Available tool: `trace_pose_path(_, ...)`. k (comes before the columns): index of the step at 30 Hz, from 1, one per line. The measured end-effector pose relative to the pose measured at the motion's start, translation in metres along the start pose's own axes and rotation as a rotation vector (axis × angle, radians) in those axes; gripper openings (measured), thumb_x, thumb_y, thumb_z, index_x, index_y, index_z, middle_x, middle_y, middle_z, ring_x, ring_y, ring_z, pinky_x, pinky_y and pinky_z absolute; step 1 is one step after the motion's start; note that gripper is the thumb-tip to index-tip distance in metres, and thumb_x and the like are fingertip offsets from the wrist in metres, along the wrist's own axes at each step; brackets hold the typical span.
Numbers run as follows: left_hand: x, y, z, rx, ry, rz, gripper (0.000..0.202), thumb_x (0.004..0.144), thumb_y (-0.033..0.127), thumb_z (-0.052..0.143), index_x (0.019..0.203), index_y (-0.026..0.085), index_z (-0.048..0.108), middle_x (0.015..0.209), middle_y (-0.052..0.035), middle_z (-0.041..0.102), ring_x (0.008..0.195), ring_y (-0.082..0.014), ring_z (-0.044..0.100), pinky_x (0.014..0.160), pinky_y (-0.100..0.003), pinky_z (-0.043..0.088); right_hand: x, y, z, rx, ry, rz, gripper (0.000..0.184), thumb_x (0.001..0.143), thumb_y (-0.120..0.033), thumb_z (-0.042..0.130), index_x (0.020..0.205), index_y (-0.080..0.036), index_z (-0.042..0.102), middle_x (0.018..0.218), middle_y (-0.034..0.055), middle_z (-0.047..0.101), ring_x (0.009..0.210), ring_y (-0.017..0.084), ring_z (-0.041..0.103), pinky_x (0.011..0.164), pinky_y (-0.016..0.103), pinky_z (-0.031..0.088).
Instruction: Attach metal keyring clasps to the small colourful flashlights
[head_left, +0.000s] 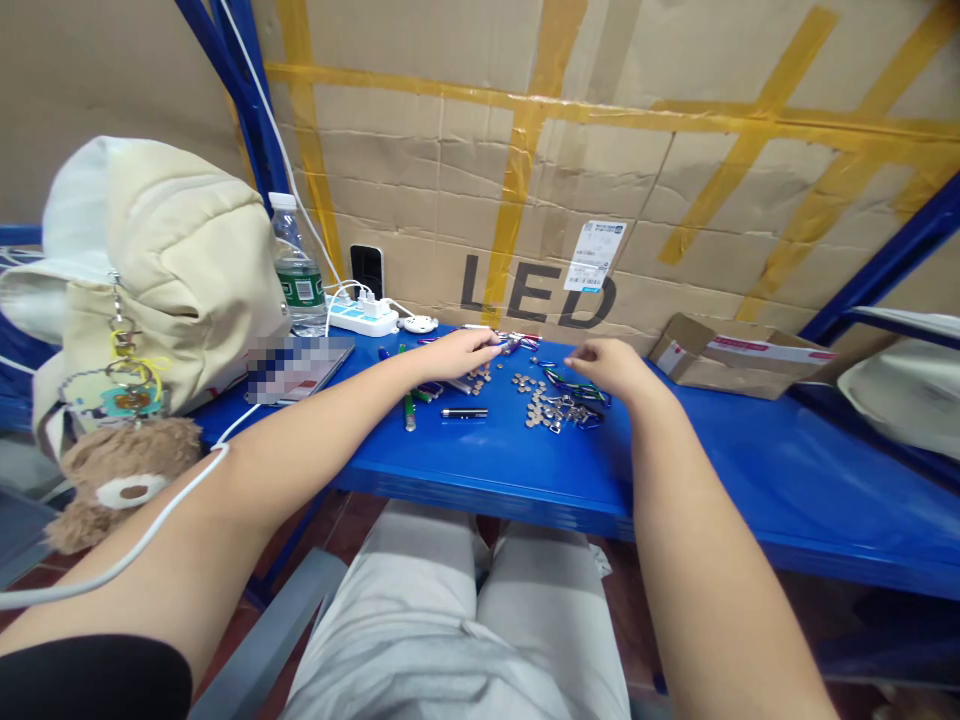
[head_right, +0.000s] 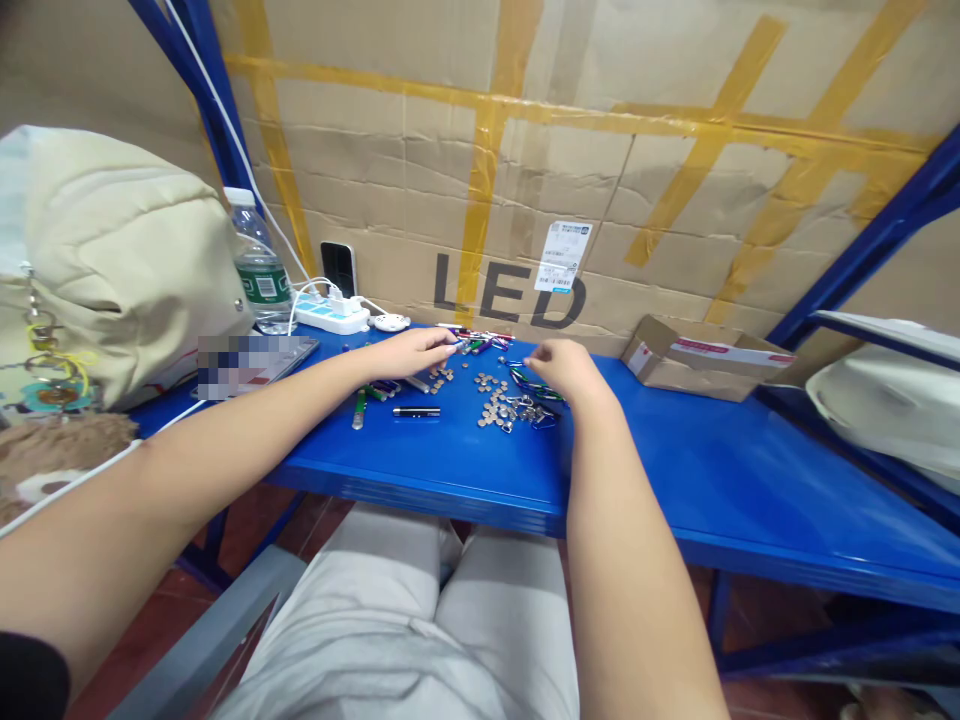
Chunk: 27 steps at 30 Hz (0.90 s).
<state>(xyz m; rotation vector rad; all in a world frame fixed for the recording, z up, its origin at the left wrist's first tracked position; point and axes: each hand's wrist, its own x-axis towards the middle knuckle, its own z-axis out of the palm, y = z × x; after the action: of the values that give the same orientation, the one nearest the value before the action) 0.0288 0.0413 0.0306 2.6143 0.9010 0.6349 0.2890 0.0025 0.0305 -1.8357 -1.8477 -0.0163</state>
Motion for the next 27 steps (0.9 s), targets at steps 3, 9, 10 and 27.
trace_pose_path(3,-0.001,-0.007,0.0,0.036,-0.003,-0.027,0.033,0.092,0.044,0.035,0.092,0.018,0.055,0.093,-0.0062,0.064,0.082,-0.0169,0.057,0.073,-0.028,0.042,0.001,0.018,-0.001,-0.078,-0.145,0.059,0.005,0.069,-0.02,0.067,0.073,-0.018,0.071,0.077,0.0062,0.072,0.07,0.019,0.063,0.063,0.028,0.045)
trace_pose_path(9,0.001,-0.012,0.004,0.054,-0.021,0.017,0.035,0.092,0.047,0.035,0.092,0.019,0.057,0.093,-0.0058,0.062,0.081,-0.0171,0.055,0.073,-0.028,0.04,0.002,0.02,0.013,-0.18,-0.28,0.041,0.005,0.064,-0.024,0.071,0.068,-0.021,0.072,0.075,0.0048,0.073,0.064,0.018,0.063,0.058,0.026,0.045)
trace_pose_path(10,0.001,-0.012,0.005,0.048,-0.032,0.022,0.036,0.092,0.048,0.034,0.092,0.02,0.057,0.094,-0.0056,0.062,0.082,-0.0172,0.055,0.073,-0.028,0.04,0.002,0.019,0.014,-0.183,-0.288,0.033,0.005,0.066,-0.025,0.071,0.065,-0.021,0.071,0.074,0.0052,0.072,0.062,0.017,0.062,0.057,0.026,0.044)
trace_pose_path(27,-0.001,0.007,0.021,0.158,0.259,0.114,0.034,0.085,0.044,0.055,0.107,0.018,0.054,0.103,-0.009,0.067,0.09,-0.0206,0.062,0.076,-0.03,0.043,-0.012,-0.055,0.029,1.217,-0.402,0.086,0.017,0.084,-0.037,0.062,0.09,-0.02,0.063,0.093,0.0054,0.071,0.081,0.013,0.066,0.081,0.028,0.053)
